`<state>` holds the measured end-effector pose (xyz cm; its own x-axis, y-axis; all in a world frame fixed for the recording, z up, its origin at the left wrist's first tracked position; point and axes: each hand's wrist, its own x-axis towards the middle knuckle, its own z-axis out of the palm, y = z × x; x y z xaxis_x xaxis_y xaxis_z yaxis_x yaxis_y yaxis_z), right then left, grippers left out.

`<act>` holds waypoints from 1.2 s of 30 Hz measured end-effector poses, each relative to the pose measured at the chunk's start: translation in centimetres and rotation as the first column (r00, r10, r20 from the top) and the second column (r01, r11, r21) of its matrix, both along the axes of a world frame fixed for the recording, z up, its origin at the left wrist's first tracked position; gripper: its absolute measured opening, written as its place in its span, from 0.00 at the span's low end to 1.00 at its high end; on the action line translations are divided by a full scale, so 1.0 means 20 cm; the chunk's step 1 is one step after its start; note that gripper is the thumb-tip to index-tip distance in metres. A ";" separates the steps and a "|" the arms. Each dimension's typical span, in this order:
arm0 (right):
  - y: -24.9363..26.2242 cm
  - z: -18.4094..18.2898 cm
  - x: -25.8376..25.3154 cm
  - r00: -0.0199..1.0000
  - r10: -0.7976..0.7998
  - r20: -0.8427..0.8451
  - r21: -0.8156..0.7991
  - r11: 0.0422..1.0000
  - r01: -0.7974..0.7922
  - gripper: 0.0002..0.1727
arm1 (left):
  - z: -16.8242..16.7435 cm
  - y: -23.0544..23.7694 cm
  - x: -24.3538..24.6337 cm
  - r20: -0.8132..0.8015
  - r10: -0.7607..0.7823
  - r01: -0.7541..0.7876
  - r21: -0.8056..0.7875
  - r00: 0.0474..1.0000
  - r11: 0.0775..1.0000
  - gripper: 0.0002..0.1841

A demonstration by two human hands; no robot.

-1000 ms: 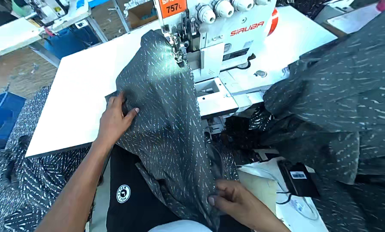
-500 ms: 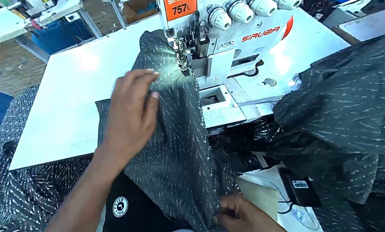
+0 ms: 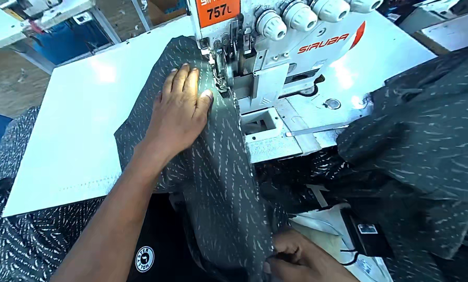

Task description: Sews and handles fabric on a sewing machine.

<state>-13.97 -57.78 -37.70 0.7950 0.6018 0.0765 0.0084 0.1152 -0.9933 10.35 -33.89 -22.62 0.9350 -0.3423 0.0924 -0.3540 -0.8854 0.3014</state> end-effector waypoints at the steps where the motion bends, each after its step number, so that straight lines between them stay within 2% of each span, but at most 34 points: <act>1: 0.00 0.02 0.03 1.000 -0.005 0.009 0.040 0.999 0.004 0.10 | 0.00 0.00 0.04 -0.011 0.009 -0.009 0.006 1.000 1.000 0.38; 5: 0.02 0.07 0.15 0.993 -0.108 0.056 0.104 0.989 0.102 0.09 | 0.01 -0.01 0.20 -0.033 0.049 -0.048 0.020 0.998 0.999 0.39; 8: 0.03 0.16 0.24 0.985 -0.134 0.106 0.170 0.979 0.115 0.10 | 0.00 -0.01 0.32 -0.020 0.061 -0.060 0.035 0.998 0.998 0.40; 14: 0.07 0.24 0.44 0.969 -0.232 0.088 0.075 0.971 0.225 0.14 | 0.04 -0.01 0.54 -0.073 0.134 -0.126 0.108 0.988 0.986 0.40; 17: 0.09 0.29 0.54 0.957 -0.278 0.082 0.053 0.960 0.274 0.12 | 0.07 -0.02 0.63 -0.109 0.170 -0.157 0.120 0.979 0.980 0.38; 22: 0.11 0.40 0.69 0.925 -0.341 0.170 0.024 0.939 0.342 0.13 | 0.08 0.00 0.77 0.053 0.202 -0.206 0.092 0.978 0.974 0.32; 25: 0.14 0.45 0.79 0.903 -0.391 0.179 -0.041 0.914 0.404 0.15 | 0.08 0.01 0.86 0.206 0.236 -0.270 0.157 0.950 0.950 0.30; 28: 0.18 0.48 0.88 0.857 -0.466 0.220 -0.103 0.863 0.495 0.19 | 0.12 0.01 0.91 0.230 0.288 -0.341 0.241 0.929 0.909 0.32; 31: 0.21 0.51 0.94 0.776 -0.551 0.308 -0.163 0.773 0.613 0.25 | 0.17 0.03 0.97 0.216 0.316 -0.368 0.271 0.924 0.890 0.31; 34: 0.25 0.54 0.94 0.696 -0.610 0.379 -0.210 0.676 0.706 0.28 | 0.18 0.11 1.06 0.209 0.360 -0.393 0.144 0.909 0.908 0.29; 36: 0.25 0.54 0.86 0.708 -0.568 0.419 -0.253 0.676 0.692 0.25 | 0.15 0.25 0.98 0.251 0.273 -0.263 -0.071 0.929 0.962 0.28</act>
